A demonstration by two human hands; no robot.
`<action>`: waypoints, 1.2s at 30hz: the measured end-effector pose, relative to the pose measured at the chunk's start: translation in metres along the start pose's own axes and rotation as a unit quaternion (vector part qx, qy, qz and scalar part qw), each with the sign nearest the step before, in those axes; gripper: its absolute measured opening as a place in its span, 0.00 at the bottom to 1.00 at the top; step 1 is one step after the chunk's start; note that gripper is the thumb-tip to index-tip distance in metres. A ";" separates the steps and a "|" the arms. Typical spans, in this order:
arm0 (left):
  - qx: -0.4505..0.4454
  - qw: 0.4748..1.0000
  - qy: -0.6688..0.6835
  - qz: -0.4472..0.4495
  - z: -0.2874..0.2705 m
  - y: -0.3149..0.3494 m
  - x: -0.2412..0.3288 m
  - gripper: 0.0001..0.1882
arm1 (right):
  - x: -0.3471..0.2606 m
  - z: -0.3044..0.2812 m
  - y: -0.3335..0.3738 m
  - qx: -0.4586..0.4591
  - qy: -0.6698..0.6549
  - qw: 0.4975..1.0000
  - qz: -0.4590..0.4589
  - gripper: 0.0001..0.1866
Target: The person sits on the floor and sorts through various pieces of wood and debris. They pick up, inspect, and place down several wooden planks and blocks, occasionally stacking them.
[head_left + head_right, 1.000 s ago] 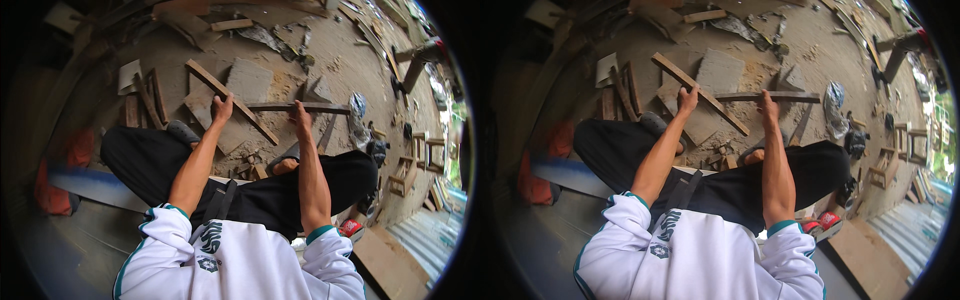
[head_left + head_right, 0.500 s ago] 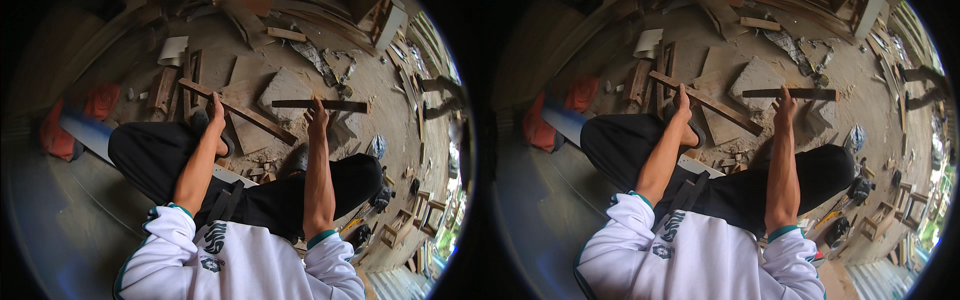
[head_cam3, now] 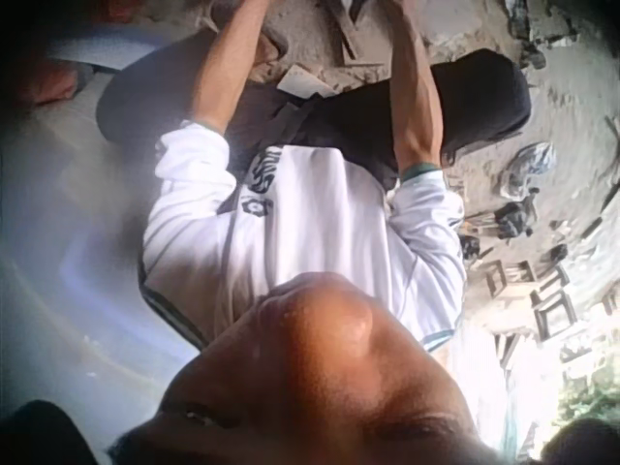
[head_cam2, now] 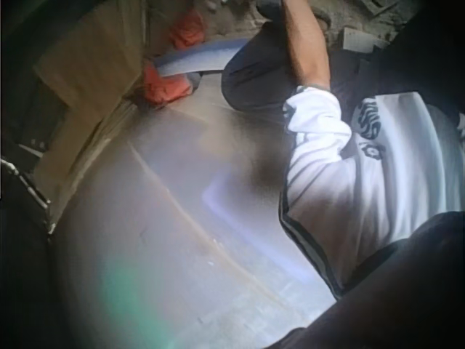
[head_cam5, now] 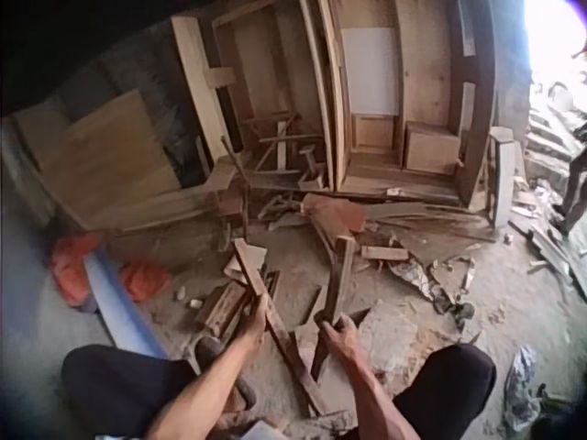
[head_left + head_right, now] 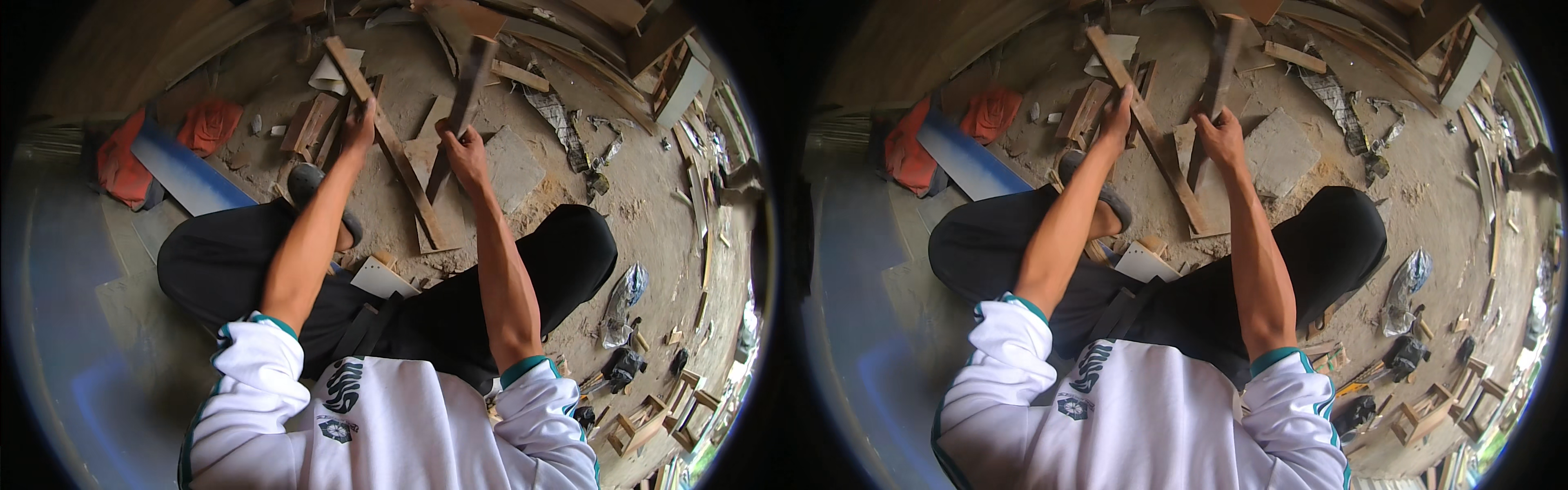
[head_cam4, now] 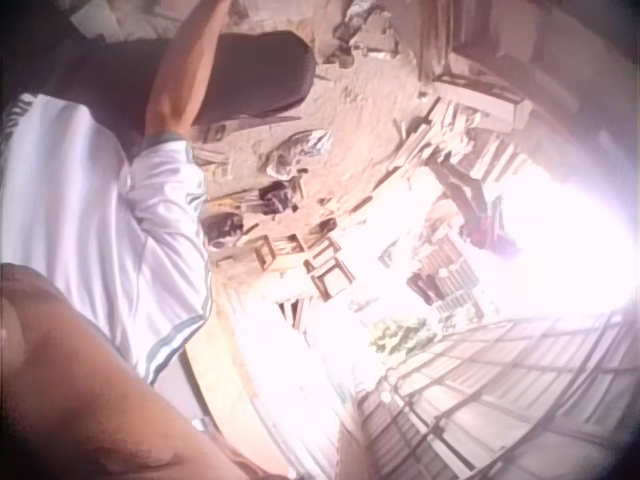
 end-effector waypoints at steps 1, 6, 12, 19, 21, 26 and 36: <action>-0.008 0.999 0.035 0.022 0.003 -0.007 0.003 0.40 | -0.001 0.006 0.005 -0.018 0.021 0.999 0.018 0.12; 0.022 0.992 0.083 -0.090 -0.036 -0.066 -0.024 0.43 | 0.067 0.013 0.015 -0.033 0.109 0.981 0.156 0.17; 0.073 0.986 -0.079 -0.131 -0.112 -0.097 -0.083 0.39 | 0.164 0.020 0.028 -0.059 0.196 0.961 0.189 0.19; 0.147 0.943 -0.196 -0.224 -0.163 -0.107 -0.249 0.58 | 0.186 0.067 0.011 -0.128 0.266 0.931 0.214 0.23; 0.105 0.927 -0.276 -0.230 -0.153 -0.106 -0.276 0.57 | 0.187 0.077 -0.003 -0.145 0.291 0.916 0.235 0.24; 0.032 0.933 -0.310 -0.177 -0.144 -0.101 -0.280 0.56 | 0.197 0.096 -0.030 -0.116 0.245 0.931 0.246 0.30; -0.042 0.962 -0.031 -0.269 -0.063 -0.065 -0.201 0.51 | 0.220 0.016 0.022 -0.054 0.397 0.884 0.240 0.22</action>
Point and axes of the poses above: each hand's wrist, its own y-axis away from the middle knuckle, its own z-axis out of the palm, x = y × z, the point moved 9 cm from there along -y, towards the middle knuckle, and after that the axes turned 12 degrees about y, right-handed, at the moved point
